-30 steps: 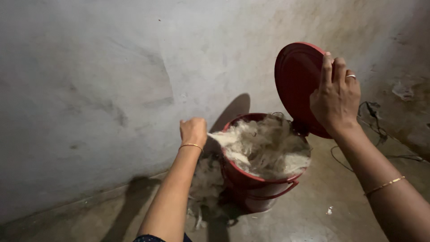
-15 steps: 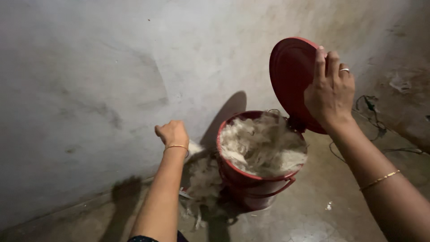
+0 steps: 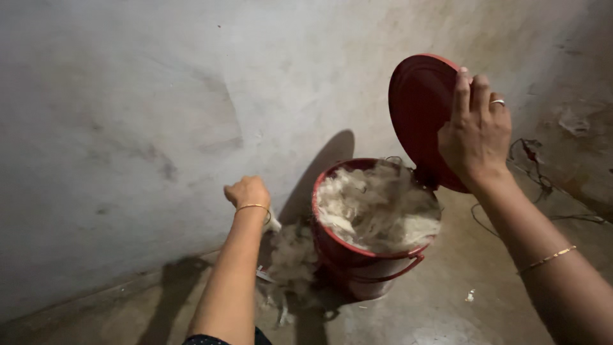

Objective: The person repeatedly reaches into a red bucket and pulls out clumps of white fibrous material, likely cotton, using their left hand while holding the bucket lid open with their right hand. The person continues to remove and drop the material beside the bucket throughout the clip.

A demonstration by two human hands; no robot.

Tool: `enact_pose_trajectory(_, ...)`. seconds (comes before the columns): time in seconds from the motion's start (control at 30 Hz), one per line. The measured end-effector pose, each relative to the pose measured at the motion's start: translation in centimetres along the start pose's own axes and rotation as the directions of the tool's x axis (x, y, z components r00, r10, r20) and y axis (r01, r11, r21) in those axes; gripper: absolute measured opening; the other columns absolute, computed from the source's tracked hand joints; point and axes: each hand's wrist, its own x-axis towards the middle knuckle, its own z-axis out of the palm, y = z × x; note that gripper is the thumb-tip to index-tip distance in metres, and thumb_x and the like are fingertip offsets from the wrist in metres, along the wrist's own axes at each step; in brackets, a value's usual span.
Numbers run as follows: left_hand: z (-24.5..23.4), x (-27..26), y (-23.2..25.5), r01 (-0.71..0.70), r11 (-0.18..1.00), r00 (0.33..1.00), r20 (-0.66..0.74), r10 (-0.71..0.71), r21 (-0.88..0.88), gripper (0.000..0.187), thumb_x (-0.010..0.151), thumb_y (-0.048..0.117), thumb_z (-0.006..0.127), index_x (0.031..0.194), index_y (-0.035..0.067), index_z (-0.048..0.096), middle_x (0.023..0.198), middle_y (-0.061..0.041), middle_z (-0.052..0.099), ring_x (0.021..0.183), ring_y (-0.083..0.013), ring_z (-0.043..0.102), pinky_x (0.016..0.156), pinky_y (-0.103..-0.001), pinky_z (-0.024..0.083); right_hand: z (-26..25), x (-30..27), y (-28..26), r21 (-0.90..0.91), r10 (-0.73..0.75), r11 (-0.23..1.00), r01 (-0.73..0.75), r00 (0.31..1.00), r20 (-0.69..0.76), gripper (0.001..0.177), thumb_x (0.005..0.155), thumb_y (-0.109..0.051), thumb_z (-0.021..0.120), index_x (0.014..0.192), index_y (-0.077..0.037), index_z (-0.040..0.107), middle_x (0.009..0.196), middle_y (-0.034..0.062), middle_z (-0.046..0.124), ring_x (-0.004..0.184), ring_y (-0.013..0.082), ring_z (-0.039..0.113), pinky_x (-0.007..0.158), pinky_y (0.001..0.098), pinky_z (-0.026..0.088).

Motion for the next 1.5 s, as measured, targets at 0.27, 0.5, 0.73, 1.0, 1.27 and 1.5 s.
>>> enact_pose_trajectory(0.27, 1.8, 0.5, 2.0, -0.107, 0.993, 0.989, 0.093, 0.111, -0.054, 0.026, 0.088, 0.019, 0.068, 0.112, 0.016, 0.077, 0.121, -0.01, 0.073, 0.115, -0.0318, 0.07, 0.099, -0.047, 0.048, 0.2, -0.1, 0.0, -0.007, -0.005, 1.0, 0.005, 1.0, -0.004, 0.083, 0.083, -0.01, 0.065, 0.161, 0.002, 0.038, 0.142, 0.0228, 0.051, 0.106, 0.0393, 0.06, 0.086, 0.0464, 0.052)
enact_pose_trajectory(0.5, 1.0, -1.9, 6.1, -0.333, 0.942, 0.935, -0.146, 0.323, -0.052, 0.02, 0.088, 0.015, 0.063, 0.099, 0.016, 0.08, 0.11, -0.014, 0.076, 0.106, -0.0359, 0.072, 0.099, -0.053, 0.048, 0.3, -0.2, 0.1, 0.01, -0.014, 1.0, 0.014, 0.999, -0.031, 0.081, 0.083, -0.009, 0.065, 0.158, 0.003, 0.038, 0.138, 0.0223, 0.051, 0.108, 0.0389, 0.061, 0.087, 0.0458, 0.052)
enact_pose_trajectory(0.73, 0.1, -5.8, 12.3, -0.631, 0.775, 0.666, -0.532, 0.524, -0.027, 0.016, 0.086, 0.013, 0.064, 0.093, 0.011, 0.078, 0.099, -0.012, 0.074, 0.104, -0.0324, 0.067, 0.091, -0.049, 0.048, 0.2, -0.1, 0.3, -0.011, -0.004, 1.0, 0.004, 1.0, -0.013, 0.086, 0.082, -0.012, 0.067, 0.162, 0.0, 0.038, 0.141, 0.0215, 0.051, 0.106, 0.0387, 0.061, 0.084, 0.0453, 0.053)
enact_pose_trajectory(1.0, -0.6, -9.8, 16.5, -0.861, 0.509, 0.404, -0.601, 0.69, 0.005, 0.031, 0.068, 0.01, 0.071, 0.098, 0.01, 0.077, 0.103, -0.011, 0.071, 0.113, -0.0317, 0.059, 0.099, -0.055, 0.042, -0.1, -0.3, 0.5, 0.015, -0.013, 1.0, 0.013, 0.999, -0.047, 0.084, 0.083, -0.009, 0.066, 0.162, 0.0, 0.039, 0.142, 0.0202, 0.051, 0.106, 0.0381, 0.062, 0.084, 0.0447, 0.053)
enact_pose_trajectory(1.27, 1.4, -10.2, 17.8, -0.775, 0.589, 0.451, -0.451, 0.77, 0.23, 0.014, 0.074, 0.011, 0.069, 0.081, 0.01, 0.081, 0.096, -0.011, 0.071, 0.115, -0.0309, 0.057, 0.107, -0.056, 0.039, 0.0, -0.2, 0.6, -0.006, -0.011, 1.0, 0.01, 0.998, -0.066, 0.079, 0.083, -0.009, 0.066, 0.157, 0.001, 0.04, 0.142, 0.0213, 0.052, 0.105, 0.0372, 0.061, 0.083, 0.0434, 0.053)
enact_pose_trajectory(1.5, -1.7, -11.2, 17.9, -0.848, 0.518, 0.454, -0.649, 0.61, -0.107, 0.015, 0.08, 0.004, 0.068, 0.084, 0.008, 0.082, 0.101, -0.013, 0.069, 0.111, -0.03, 0.059, 0.098, -0.044, 0.045, 0.2, 0.0, 0.3, 0.037, 0.012, 0.999, -0.01, 0.998, -0.056, 0.083, 0.082, -0.008, 0.066, 0.159, 0.0, 0.04, 0.141, 0.0206, 0.053, 0.107, 0.0381, 0.061, 0.085, 0.0451, 0.052)
